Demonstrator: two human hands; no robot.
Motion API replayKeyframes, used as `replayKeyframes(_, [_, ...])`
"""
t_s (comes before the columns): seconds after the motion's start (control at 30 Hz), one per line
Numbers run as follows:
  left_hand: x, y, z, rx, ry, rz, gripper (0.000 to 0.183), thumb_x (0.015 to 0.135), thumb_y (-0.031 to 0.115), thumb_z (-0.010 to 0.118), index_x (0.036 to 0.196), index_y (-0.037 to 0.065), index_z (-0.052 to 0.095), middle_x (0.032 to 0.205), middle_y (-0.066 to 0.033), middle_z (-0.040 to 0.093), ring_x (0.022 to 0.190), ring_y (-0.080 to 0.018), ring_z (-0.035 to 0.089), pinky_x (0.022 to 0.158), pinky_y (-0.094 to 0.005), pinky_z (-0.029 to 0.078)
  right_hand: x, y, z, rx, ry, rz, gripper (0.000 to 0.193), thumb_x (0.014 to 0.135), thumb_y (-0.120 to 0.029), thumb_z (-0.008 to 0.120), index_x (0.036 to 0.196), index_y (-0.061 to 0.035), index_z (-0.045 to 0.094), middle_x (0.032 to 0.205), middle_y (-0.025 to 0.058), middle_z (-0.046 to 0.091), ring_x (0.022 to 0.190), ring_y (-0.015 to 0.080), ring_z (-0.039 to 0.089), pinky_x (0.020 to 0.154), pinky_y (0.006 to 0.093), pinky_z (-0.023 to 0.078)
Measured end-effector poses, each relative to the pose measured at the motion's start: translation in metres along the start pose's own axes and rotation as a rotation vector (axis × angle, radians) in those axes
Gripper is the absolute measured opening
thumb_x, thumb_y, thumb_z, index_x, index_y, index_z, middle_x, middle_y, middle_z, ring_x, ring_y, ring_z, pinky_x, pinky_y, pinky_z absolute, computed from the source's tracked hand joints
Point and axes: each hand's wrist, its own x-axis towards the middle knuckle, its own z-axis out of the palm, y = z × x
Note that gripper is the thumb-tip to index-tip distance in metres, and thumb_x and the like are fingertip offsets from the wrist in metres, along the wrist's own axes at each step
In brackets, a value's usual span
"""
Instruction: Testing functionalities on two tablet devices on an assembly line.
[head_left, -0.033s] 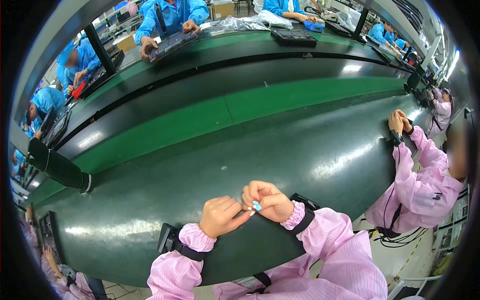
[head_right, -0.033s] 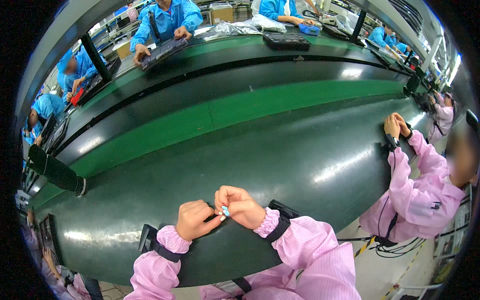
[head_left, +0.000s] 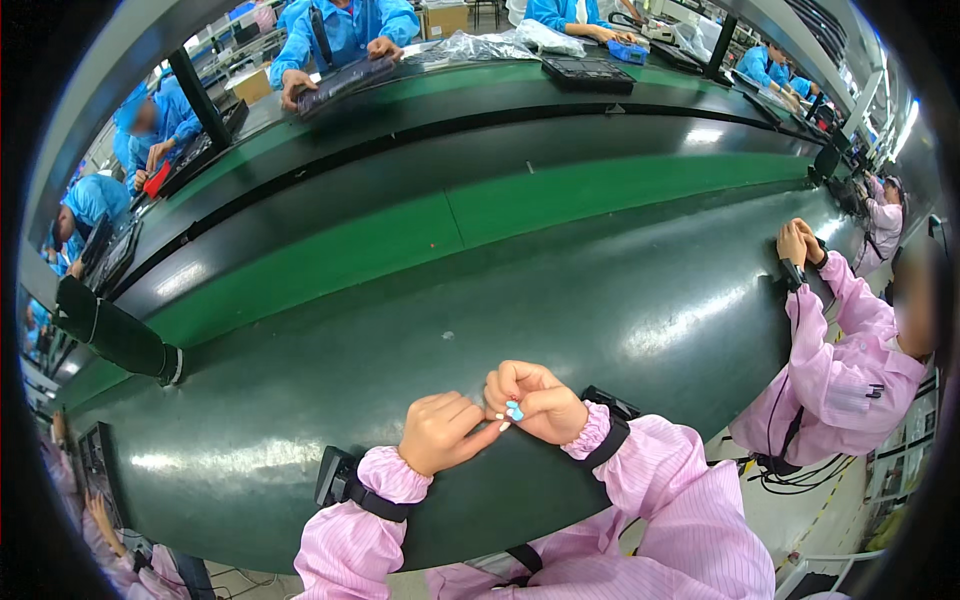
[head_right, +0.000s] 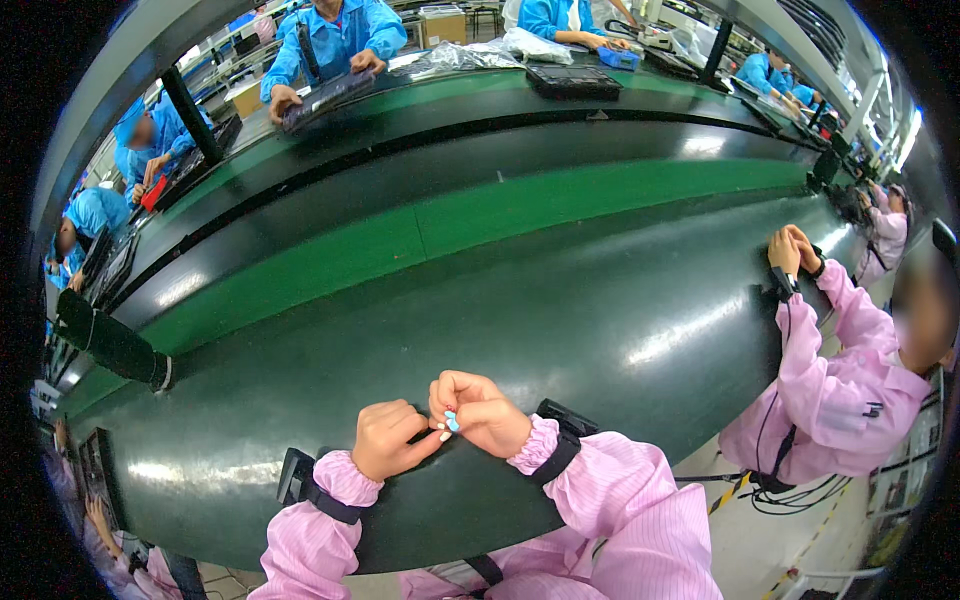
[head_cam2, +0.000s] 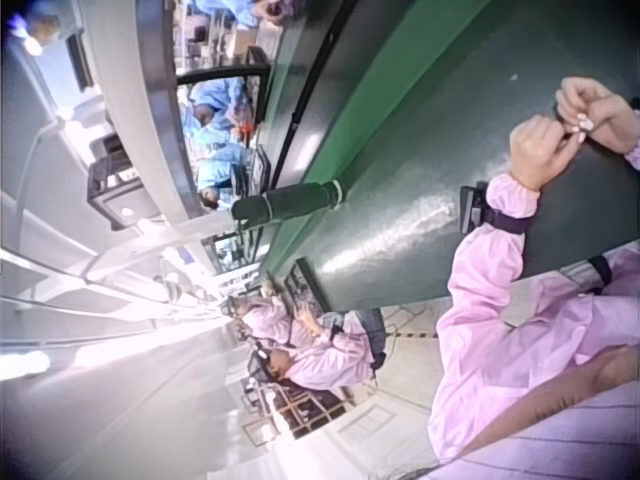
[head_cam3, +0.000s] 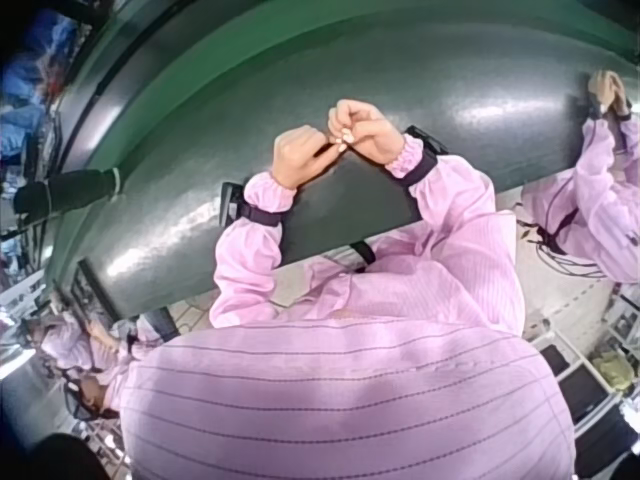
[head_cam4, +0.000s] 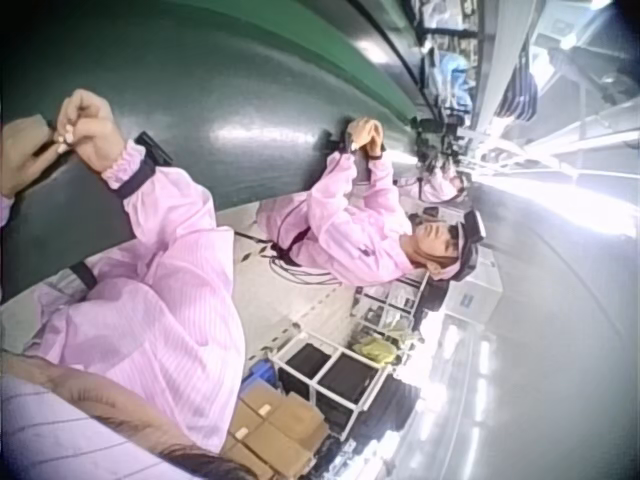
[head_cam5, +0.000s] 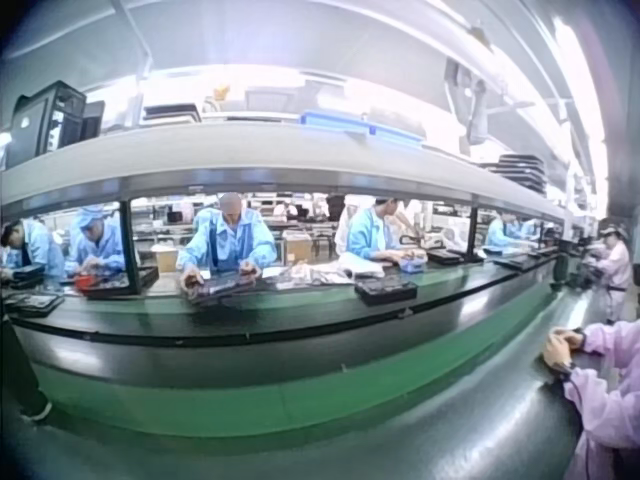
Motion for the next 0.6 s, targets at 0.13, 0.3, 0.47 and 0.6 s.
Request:
replayKeyframes(0.13, [0.0001, 0.0010, -0.0012, -0.007, -0.011, 0.011, 0.024, 0.059, 0.013, 0.072, 0.057, 0.007, 0.050, 0.051, -0.0051, 0.045, 0.043, -0.0207, 0.045, 0.039, -0.0314, 0.033, -0.0010, 0.0020, -0.0027, 0.086, -0.014, -0.004, 0.023, 0.063, 0.006, 0.048, 0.065, -0.0100, 0.031, 0.064, 0.0003, 0.033, 0.061, 0.0120, 0.033, 0.062, 0.0268, 0.031])
replayKeyframes(0.3, [0.0011, 0.0022, -0.0010, -0.023, -0.012, 0.000, 0.022, 0.060, 0.012, 0.072, 0.060, 0.006, 0.051, 0.051, -0.0054, 0.045, 0.044, -0.0209, 0.046, 0.040, -0.0313, 0.033, -0.0028, -0.0009, -0.0004, 0.053, -0.007, 0.002, 0.032, 0.065, 0.011, 0.049, 0.064, -0.0116, 0.027, 0.062, -0.0022, 0.030, 0.058, 0.0106, 0.031, 0.060, 0.0265, 0.030])
replayKeyframes(0.47, [0.0020, 0.0032, -0.0037, -0.039, -0.012, -0.004, 0.022, 0.061, 0.013, 0.072, 0.062, 0.006, 0.051, 0.052, -0.0058, 0.046, 0.044, -0.0210, 0.046, 0.040, -0.0316, 0.033, -0.0018, -0.0021, 0.0030, 0.046, 0.016, 0.030, 0.035, 0.064, 0.015, 0.050, 0.064, -0.0117, 0.027, 0.062, -0.0026, 0.030, 0.057, 0.0100, 0.031, 0.059, 0.0262, 0.030])
replayKeyframes(0.6, [0.0021, 0.0038, -0.0033, -0.031, -0.015, 0.002, 0.022, 0.061, 0.013, 0.072, 0.063, 0.006, 0.051, 0.053, -0.0060, 0.046, 0.044, -0.0215, 0.046, 0.040, -0.0319, 0.034, -0.0024, -0.0065, 0.0059, 0.040, -0.016, 0.038, 0.034, 0.064, 0.014, 0.051, 0.064, -0.0114, 0.027, 0.062, -0.0022, 0.030, 0.057, 0.0102, 0.031, 0.059, 0.0261, 0.030])
